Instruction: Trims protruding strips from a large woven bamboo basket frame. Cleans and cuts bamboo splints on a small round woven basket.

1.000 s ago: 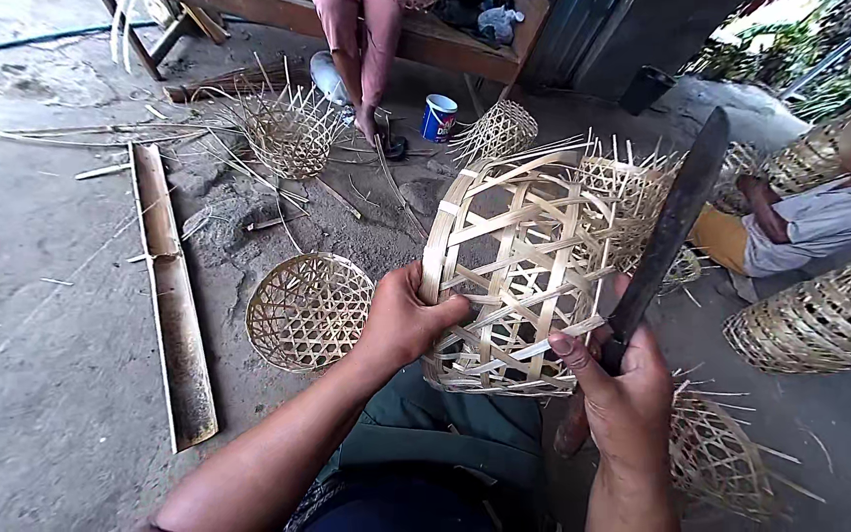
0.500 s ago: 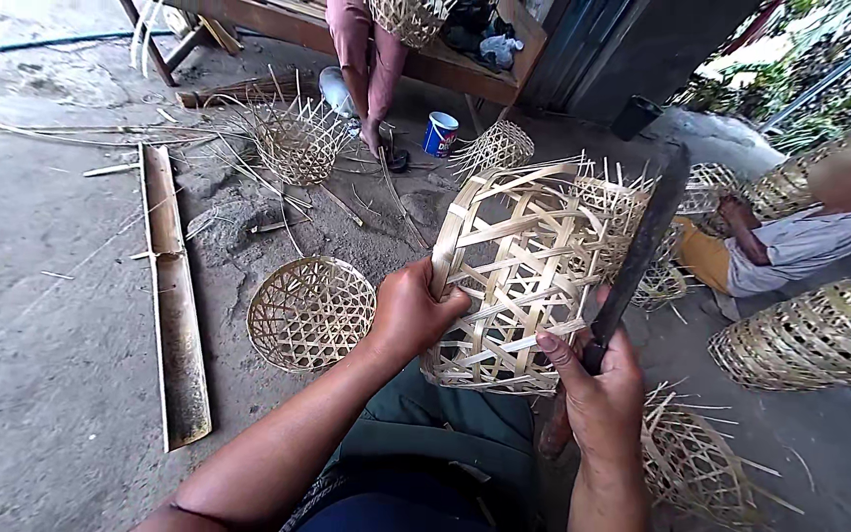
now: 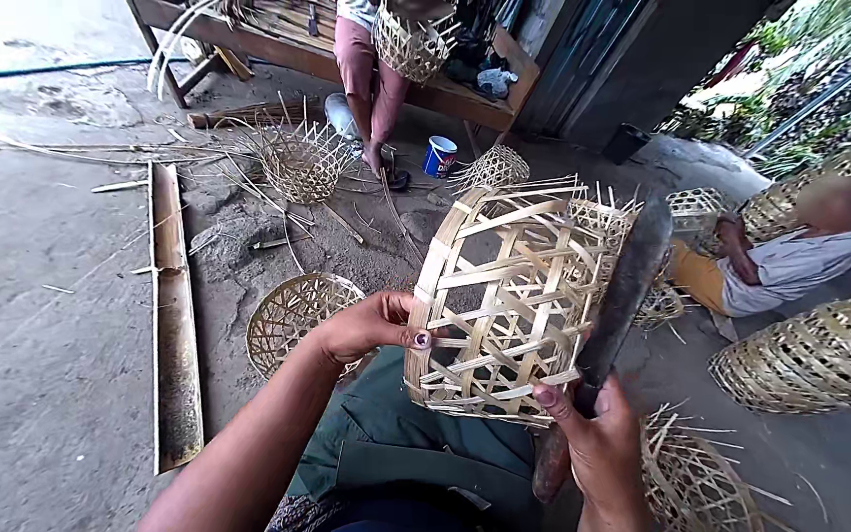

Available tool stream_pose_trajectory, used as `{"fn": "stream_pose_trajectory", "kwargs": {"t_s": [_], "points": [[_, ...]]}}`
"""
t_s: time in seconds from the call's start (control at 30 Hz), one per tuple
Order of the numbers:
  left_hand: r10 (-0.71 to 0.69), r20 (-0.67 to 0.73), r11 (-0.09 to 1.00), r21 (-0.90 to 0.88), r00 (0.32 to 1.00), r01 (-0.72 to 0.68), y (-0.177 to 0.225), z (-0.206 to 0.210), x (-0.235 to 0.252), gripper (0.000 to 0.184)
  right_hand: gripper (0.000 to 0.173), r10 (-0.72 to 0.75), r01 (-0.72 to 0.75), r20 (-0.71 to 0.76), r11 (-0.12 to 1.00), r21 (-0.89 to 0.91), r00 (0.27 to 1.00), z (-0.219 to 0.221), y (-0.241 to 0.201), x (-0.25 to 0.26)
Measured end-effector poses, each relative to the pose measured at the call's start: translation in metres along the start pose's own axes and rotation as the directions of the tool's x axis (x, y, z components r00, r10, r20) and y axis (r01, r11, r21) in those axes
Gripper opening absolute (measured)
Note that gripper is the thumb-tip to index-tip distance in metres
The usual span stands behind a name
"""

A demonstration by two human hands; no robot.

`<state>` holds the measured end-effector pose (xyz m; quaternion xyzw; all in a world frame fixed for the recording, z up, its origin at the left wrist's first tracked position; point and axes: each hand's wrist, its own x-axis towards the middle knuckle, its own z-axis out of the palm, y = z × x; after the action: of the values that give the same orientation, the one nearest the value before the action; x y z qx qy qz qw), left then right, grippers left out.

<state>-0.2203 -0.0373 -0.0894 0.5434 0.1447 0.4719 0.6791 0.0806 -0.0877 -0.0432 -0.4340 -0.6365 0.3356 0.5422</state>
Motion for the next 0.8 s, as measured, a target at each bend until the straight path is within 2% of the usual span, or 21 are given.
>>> {"fn": "stream_pose_trajectory", "kwargs": {"t_s": [0.07,0.1,0.13,0.17,0.2,0.27,0.33,0.4,0.47,0.53,0.6,0.7,0.73,0.8], "points": [[0.057,-0.036,0.993,-0.103,0.998,-0.061,0.011,0.002,-0.001,0.058,0.101,0.002,-0.002,-0.006,1.0,0.007,1.0,-0.001,0.001,-0.003],[0.061,-0.082,0.986,-0.151,0.995,-0.073,0.019,0.009,-0.001,0.063,0.101,0.001,-0.001,-0.006,1.0,0.007,1.0,-0.002,0.001,-0.004],[0.038,-0.152,0.982,-0.175,0.988,-0.064,0.026,0.017,-0.002,0.058,0.101,0.001,-0.001,-0.006,1.0,0.0,1.0,-0.002,0.001,-0.004],[-0.009,-0.252,0.986,-0.166,0.968,-0.034,0.033,0.027,-0.001,0.043,0.102,0.001,-0.001,-0.004,1.0,-0.004,1.0,-0.002,0.001,-0.005],[-0.058,-0.361,0.989,-0.145,0.931,0.006,0.039,0.039,0.001,0.028,0.103,0.001,-0.001,-0.004,1.0,-0.005,1.0,-0.001,0.001,-0.005],[-0.125,-0.494,0.989,-0.136,0.86,0.066,0.044,0.053,0.006,0.015,0.103,-0.006,0.006,-0.004,1.0,-0.006,1.0,0.0,0.001,-0.005],[-0.162,-0.479,0.982,-0.163,0.863,0.094,0.042,0.053,0.006,0.012,0.102,-0.022,0.022,-0.007,1.0,-0.004,1.0,0.0,0.004,-0.004],[-0.202,-0.374,0.971,-0.195,0.905,0.137,0.039,0.049,0.003,0.01,0.108,-0.031,0.031,0.001,0.999,0.025,1.0,-0.004,0.009,-0.002],[-0.237,-0.25,0.965,-0.176,0.939,0.197,0.037,0.049,0.001,0.008,0.11,-0.03,0.03,-0.005,0.999,0.027,1.0,-0.009,0.013,0.0],[-0.229,-0.227,0.971,-0.123,0.947,0.205,0.035,0.053,0.002,0.007,0.108,-0.028,0.028,-0.004,0.999,0.023,1.0,-0.014,0.016,0.002],[-0.151,-0.256,0.988,-0.009,0.955,0.154,0.035,0.054,0.007,0.011,0.106,-0.03,0.03,-0.006,0.999,0.017,1.0,-0.017,0.014,0.007],[-0.02,-0.193,0.993,0.108,0.981,0.042,0.039,0.054,0.017,0.011,0.108,-0.069,0.069,-0.006,0.996,-0.052,0.998,-0.027,0.003,0.017],[0.019,-0.187,0.992,0.128,0.982,0.005,0.04,0.055,0.021,0.011,0.107,-0.092,0.089,-0.02,0.99,-0.109,0.996,-0.031,-0.001,0.02],[0.126,-0.262,0.984,0.154,0.957,-0.087,0.037,0.063,0.028,0.008,0.097,-0.158,0.136,-0.062,0.954,-0.266,0.986,-0.039,-0.008,0.023]]}}
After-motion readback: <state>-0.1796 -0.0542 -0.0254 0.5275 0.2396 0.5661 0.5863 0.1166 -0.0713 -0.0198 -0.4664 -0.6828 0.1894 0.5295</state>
